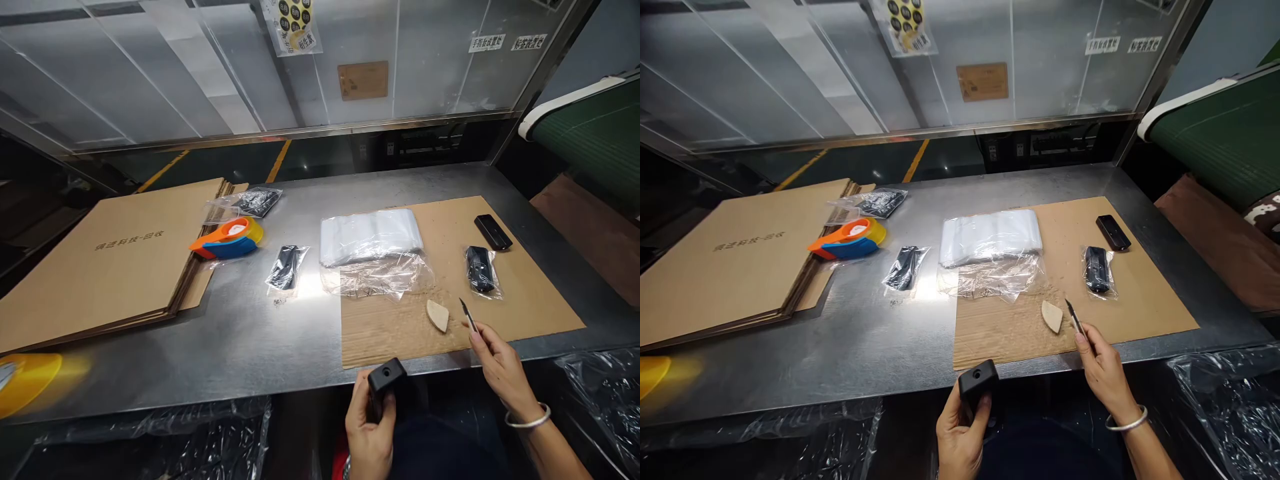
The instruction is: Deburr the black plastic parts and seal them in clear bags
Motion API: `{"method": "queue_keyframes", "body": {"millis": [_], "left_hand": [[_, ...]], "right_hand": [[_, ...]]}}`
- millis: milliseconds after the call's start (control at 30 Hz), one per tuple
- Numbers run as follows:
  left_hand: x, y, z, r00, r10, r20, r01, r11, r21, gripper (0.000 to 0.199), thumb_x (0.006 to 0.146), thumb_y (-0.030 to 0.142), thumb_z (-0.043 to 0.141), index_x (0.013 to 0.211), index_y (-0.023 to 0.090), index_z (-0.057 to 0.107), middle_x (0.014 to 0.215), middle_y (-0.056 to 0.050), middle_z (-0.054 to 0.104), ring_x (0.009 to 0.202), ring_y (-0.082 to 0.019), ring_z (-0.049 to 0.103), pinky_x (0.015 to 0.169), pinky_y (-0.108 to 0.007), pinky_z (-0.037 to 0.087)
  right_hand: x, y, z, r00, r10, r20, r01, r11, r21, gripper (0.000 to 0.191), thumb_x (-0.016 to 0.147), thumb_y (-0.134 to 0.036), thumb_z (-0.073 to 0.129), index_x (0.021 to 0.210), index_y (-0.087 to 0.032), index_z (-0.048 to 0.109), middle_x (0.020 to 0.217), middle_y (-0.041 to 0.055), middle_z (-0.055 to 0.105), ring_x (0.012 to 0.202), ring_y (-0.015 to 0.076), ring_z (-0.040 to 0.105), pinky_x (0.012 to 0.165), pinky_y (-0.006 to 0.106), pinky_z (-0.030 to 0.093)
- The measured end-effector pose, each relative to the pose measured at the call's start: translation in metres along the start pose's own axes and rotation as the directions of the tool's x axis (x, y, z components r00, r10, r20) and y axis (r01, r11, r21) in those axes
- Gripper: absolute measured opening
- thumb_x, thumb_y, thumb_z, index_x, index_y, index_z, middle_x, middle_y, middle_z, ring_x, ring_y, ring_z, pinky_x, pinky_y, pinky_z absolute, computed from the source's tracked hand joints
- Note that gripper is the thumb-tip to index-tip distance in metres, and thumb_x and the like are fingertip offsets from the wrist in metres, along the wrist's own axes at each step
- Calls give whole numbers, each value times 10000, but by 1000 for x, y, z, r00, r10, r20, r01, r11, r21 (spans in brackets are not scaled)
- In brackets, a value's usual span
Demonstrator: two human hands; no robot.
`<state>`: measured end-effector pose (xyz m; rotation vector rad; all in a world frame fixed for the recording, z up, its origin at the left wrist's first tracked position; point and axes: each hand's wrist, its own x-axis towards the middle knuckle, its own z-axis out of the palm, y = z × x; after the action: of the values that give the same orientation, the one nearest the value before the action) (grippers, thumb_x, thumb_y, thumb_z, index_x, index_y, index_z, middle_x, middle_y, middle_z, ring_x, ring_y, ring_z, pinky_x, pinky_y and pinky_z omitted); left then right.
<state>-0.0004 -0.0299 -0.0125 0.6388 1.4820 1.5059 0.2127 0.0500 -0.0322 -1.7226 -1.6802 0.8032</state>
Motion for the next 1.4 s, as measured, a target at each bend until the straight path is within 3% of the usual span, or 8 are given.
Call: {"method": "queue_keyframes", "body": {"millis": [100, 200, 367, 500, 633, 867, 1200, 1400], "left_hand": [[1, 8, 3, 958, -269, 96, 285, 918, -274, 309, 708, 279, 650, 998, 181, 603, 889, -78, 679, 818, -254, 633, 840, -424, 439], [9, 17, 1, 857, -426, 291, 516, 690, -507, 301, 768, 331, 568, 998, 140, 606, 939, -119, 673, 773, -247, 642, 819, -442, 460], [25, 20, -6, 753, -499, 430, 638, 392, -663, 410, 845, 433, 436, 916, 100, 666, 909, -98, 662, 807, -205, 615, 838, -354, 467], [29, 18, -7, 803, -470, 365, 577, 464, -672, 489, 843, 484, 410, 884, 68, 663, 838, -85, 636, 741, -170, 590, 747, -283, 492], [28, 19, -4, 869, -413, 273, 476, 547, -689, 515, 820, 547, 394, 850, 105, 656, 790, -70, 605, 667, -143, 555, 665, -257, 490], [28, 26, -1, 947, -290, 136, 299, 644, -704, 502, 819, 551, 385, 1203, 248, 501, 787, -43, 573, 647, -147, 534, 633, -278, 475], [25, 26, 1, 968, -241, 64, 216, 681, -700, 536, 837, 543, 346, 1328, 332, 315, 781, -33, 574, 642, -143, 530, 624, -274, 466], [24, 24, 0, 978, -208, 33, 169, 679, -715, 523, 812, 544, 414, 1280, 312, 409, 783, -28, 578, 657, -140, 539, 632, -267, 474]], "right_hand": [[-15, -22, 1, 975, 12, 224, -66, 969, 237, 270, 883, -424, 402, 939, -189, 522, 700, 3, 554, 637, 147, 557, 596, 249, 461], [-30, -41, 4, 918, -58, 392, -90, 933, 349, 227, 895, -390, 405, 877, -187, 506, 747, 8, 539, 633, 124, 534, 603, 244, 453], [-48, -63, 8, 844, -186, 503, 15, 945, 326, 221, 931, -338, 337, 953, -196, 504, 646, -30, 462, 556, 100, 460, 538, 218, 386], [-54, -78, 8, 770, -241, 591, 106, 961, 254, 308, 947, -325, 275, 782, -195, 501, 670, -17, 491, 605, 100, 487, 588, 224, 373], [-58, -92, 5, 689, -140, 711, 93, 990, 105, 324, 951, -364, 245, 800, -211, 487, 589, -37, 509, 563, 104, 477, 601, 227, 363], [-59, -115, 7, 564, -41, 824, 88, 996, -11, 409, 941, -419, 217, 709, -207, 478, 505, -31, 516, 564, 122, 477, 566, 228, 340], [-59, -121, 11, 498, 32, 867, 83, 993, -84, 385, 943, -402, 214, 796, -213, 515, 528, -34, 524, 626, 136, 499, 678, 275, 366], [-59, -120, 15, 528, -49, 848, 104, 995, -7, 352, 945, -367, 248, 717, -211, 466, 474, -59, 475, 513, 104, 477, 585, 231, 359]]}}
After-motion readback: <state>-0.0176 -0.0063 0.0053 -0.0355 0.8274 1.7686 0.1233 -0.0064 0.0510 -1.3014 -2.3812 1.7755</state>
